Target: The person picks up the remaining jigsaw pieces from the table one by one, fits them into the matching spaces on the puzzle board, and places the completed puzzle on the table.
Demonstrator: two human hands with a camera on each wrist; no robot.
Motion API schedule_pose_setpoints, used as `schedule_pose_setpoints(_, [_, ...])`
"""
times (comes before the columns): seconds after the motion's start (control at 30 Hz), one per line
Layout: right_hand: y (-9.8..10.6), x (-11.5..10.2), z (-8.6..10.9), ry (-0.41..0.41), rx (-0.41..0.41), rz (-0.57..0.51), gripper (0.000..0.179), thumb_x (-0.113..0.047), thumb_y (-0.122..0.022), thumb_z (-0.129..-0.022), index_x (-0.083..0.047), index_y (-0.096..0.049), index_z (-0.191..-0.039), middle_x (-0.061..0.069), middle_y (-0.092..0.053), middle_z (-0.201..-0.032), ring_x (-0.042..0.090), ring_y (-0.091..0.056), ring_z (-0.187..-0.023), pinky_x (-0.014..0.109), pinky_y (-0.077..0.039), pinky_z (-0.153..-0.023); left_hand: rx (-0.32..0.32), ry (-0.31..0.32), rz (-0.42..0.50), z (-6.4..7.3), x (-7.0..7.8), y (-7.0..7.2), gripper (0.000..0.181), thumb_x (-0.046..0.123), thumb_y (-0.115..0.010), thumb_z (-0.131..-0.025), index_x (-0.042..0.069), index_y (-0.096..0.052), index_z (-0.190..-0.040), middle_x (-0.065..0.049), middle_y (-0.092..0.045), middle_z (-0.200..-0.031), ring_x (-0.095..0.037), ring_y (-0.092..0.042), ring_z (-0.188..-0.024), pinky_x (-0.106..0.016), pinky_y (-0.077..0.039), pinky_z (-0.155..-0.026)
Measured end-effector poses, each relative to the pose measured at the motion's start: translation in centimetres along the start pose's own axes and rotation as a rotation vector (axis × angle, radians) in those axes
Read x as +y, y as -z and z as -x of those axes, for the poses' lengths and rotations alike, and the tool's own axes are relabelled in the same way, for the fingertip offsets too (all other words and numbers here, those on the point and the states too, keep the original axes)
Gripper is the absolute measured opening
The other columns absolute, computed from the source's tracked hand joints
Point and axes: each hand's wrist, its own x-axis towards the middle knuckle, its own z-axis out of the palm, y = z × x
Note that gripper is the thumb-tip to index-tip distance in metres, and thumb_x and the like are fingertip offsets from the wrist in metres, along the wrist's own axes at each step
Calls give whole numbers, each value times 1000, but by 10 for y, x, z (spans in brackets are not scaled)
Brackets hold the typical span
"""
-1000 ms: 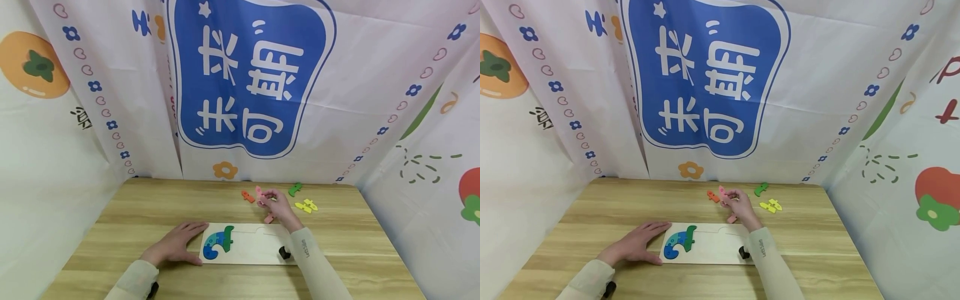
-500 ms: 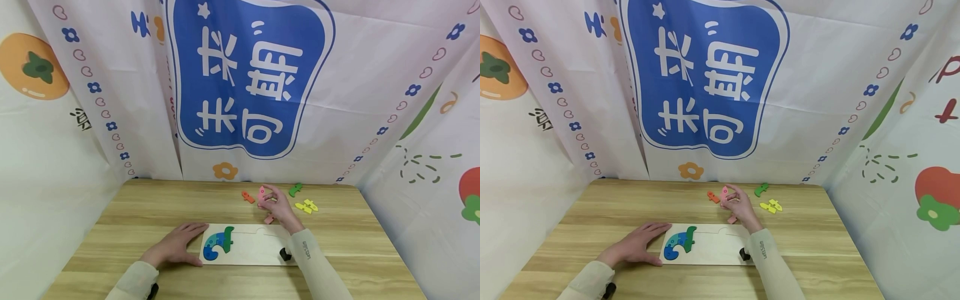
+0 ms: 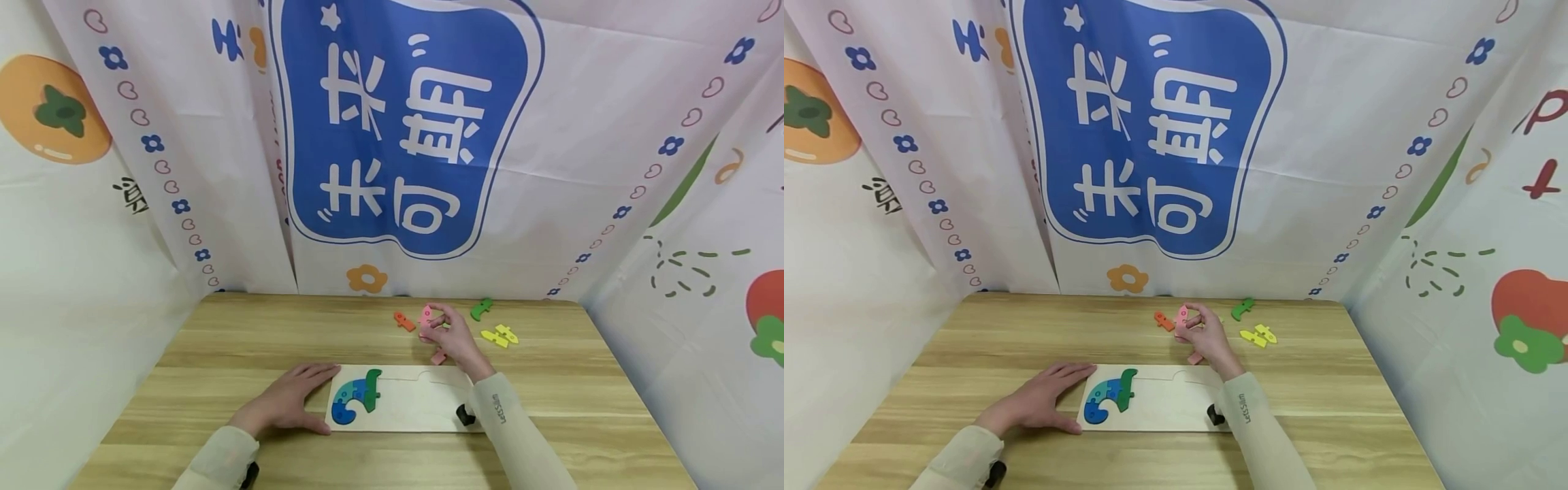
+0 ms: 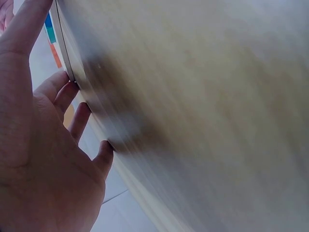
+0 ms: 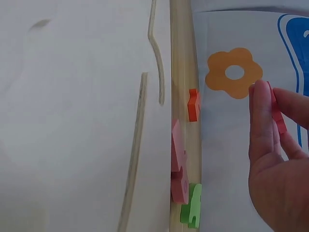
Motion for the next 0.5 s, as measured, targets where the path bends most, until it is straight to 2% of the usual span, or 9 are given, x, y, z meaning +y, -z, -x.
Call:
schedule_pose_setpoints(0.1, [1,1,-1,10,-2,13,66,4,-72,-93,-14,-49,-152,11,-56,-106,17,-75,-83,45,-62,-60,-1,10,9,0,0,0,110,76,-79,-72,27,-38,-162,1,-39,-165,-36,-34,-150,-67,-30,-118])
schedule_pose_setpoints(0.3, [1,2,-1,14,-1,36,65,3,-72,-94,-13,-49,-152,12,-57,-107,17,-75,-84,48,-63,-67,-2,11,10,1,1,1,110,75,-79,-72,26,-38,-162,0,-39,-165,-36,-34,-150,-68,-30,-118])
schedule_pose_setpoints(0.47, [1,2,1,10,-24,39,62,0,-70,-96,-16,-50,-152,12,-57,-111,29,-76,-94,48,-62,-64,-1,9,10,1,1,1,110,75,-79,-72,26,-38,-162,-1,-40,-165,-37,-34,-150,-68,-30,-117])
schedule_pose_setpoints(0.5, [1,3,1,10,-37,29,60,0,-69,-97,-15,-51,-152,13,-57,-112,32,-75,-98,48,-63,-68,-1,9,9,1,1,1,110,75,-79,-72,26,-38,-162,-1,-40,-165,-37,-34,-150,-68,-30,-117])
